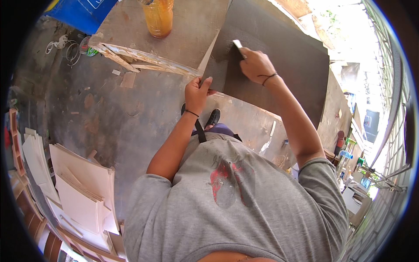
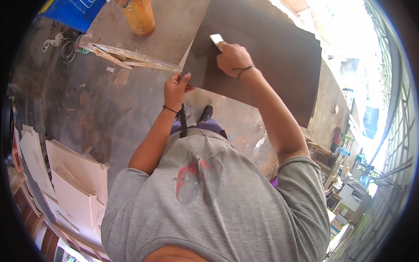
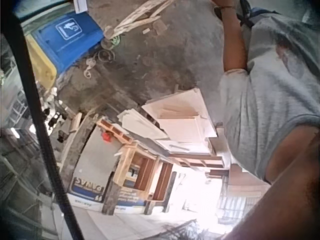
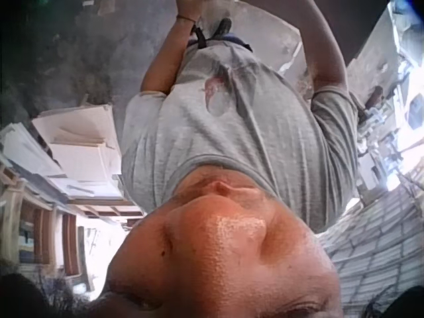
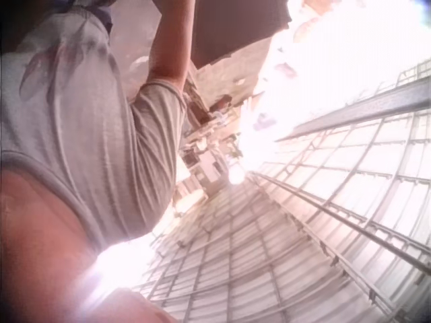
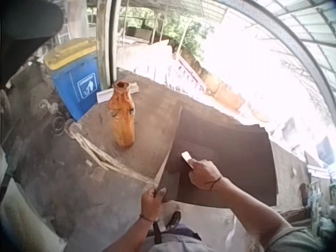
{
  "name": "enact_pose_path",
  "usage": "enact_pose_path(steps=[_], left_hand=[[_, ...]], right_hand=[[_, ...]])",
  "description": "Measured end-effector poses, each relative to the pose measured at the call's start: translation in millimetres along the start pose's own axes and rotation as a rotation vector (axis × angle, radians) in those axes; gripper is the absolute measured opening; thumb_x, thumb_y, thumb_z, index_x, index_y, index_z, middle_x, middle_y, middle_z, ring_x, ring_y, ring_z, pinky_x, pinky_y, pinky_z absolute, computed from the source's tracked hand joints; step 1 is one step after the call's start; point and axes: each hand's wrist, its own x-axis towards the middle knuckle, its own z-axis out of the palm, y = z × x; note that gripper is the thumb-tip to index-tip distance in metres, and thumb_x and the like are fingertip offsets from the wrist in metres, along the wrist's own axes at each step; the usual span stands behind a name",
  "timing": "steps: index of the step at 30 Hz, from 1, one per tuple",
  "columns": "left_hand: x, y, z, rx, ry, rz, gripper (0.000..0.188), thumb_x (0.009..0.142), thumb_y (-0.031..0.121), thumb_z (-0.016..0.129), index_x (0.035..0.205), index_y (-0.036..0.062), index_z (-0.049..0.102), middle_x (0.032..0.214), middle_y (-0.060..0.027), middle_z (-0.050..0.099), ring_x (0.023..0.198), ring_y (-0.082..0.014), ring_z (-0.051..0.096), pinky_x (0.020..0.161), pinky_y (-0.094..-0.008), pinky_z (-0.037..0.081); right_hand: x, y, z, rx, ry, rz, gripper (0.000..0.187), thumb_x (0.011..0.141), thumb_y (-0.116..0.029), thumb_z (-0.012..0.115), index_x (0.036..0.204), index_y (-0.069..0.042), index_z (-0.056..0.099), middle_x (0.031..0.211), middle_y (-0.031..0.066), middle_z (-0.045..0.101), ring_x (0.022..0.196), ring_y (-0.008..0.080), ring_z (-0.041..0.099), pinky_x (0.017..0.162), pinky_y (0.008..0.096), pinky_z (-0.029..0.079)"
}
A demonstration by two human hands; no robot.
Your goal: The person pours adhesive from a bottle onto a dark wood sheet, spreads it evenly across the surface using a plastic spreader, and then uses a blue block to smooth the surface.
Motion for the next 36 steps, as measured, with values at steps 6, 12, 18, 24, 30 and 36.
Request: enact_pose_path(steps=[6,12,18,24,30,36], left_hand=[[2.9,8.9,-28.9,-0.126,0.02,-0.17,0.041,0.095,0.04,0.047,0.097,0.001,0.062,0.084,-0.0075,0.067,0.073,-0.0146,0.065,0.068,-0.0291,0.053],[36.0,51.8,-70.9,0.067,0.191,0.011,0.041,0.096,0.039,0.044,0.102,0.002,0.061,0.089,-0.0058,0.067,0.075,-0.0123,0.063,0.067,-0.0256,0.049],[59.7,91.2,-36.1,0.4,-0.061,0.058,0.033,0.09,0.032,0.059,0.101,0.0024,0.067,0.09,-0.003,0.068,0.08,-0.0086,0.059,0.071,-0.024,0.046],[71.9,83.8,-0.9,0.718,-0.359,0.109,0.036,0.088,0.03,0.062,0.107,0.0006,0.066,0.089,-0.0041,0.067,0.082,-0.0097,0.059,0.074,-0.0248,0.046],[63.1,72.8,-0.1,0.419,-0.275,-0.041,0.033,0.09,0.041,0.058,0.092,0.0089,0.068,0.081,0.0011,0.065,0.07,-0.006,0.055,0.06,-0.0214,0.037],[48.1,76.1,10.1,0.406,-0.297,-0.153,0.028,0.089,0.039,0.06,0.086,0.0119,0.066,0.077,0.0043,0.063,0.065,-0.0046,0.055,0.059,-0.0201,0.037]], right_hand=[[-17.3,-63.2,9.1,0.014,-0.083,-0.168,0.038,0.073,-0.014,0.053,0.111,-0.01,0.059,0.075,0.0237,0.063,0.072,0.0412,0.062,0.067,0.0487,0.049],[-44.5,-93.3,19.8,-0.008,-0.178,-0.33,0.034,0.075,-0.012,0.053,0.108,-0.008,0.056,0.071,0.0212,0.063,0.066,0.0384,0.064,0.06,0.0482,0.05],[-68.3,-101.9,25.8,-0.036,-0.216,-0.382,0.037,0.075,-0.01,0.053,0.112,-0.008,0.052,0.077,0.0195,0.064,0.069,0.0355,0.065,0.059,0.0461,0.05],[-101.5,-100.4,29.5,0.06,-0.377,-0.353,0.046,0.073,-0.01,0.054,0.118,-0.009,0.055,0.075,0.018,0.065,0.071,0.035,0.066,0.063,0.0449,0.051],[-153.8,-70.1,-93.5,0.6,-0.236,-0.226,0.049,0.073,-0.001,0.053,0.122,-0.008,0.053,0.092,0.0198,0.065,0.078,0.0364,0.064,0.072,0.0421,0.051],[-102.2,56.0,-86.9,0.143,0.272,0.136,0.037,0.082,-0.009,0.048,0.118,-0.002,0.053,0.085,0.0207,0.066,0.079,0.0322,0.065,0.069,0.0411,0.051]])
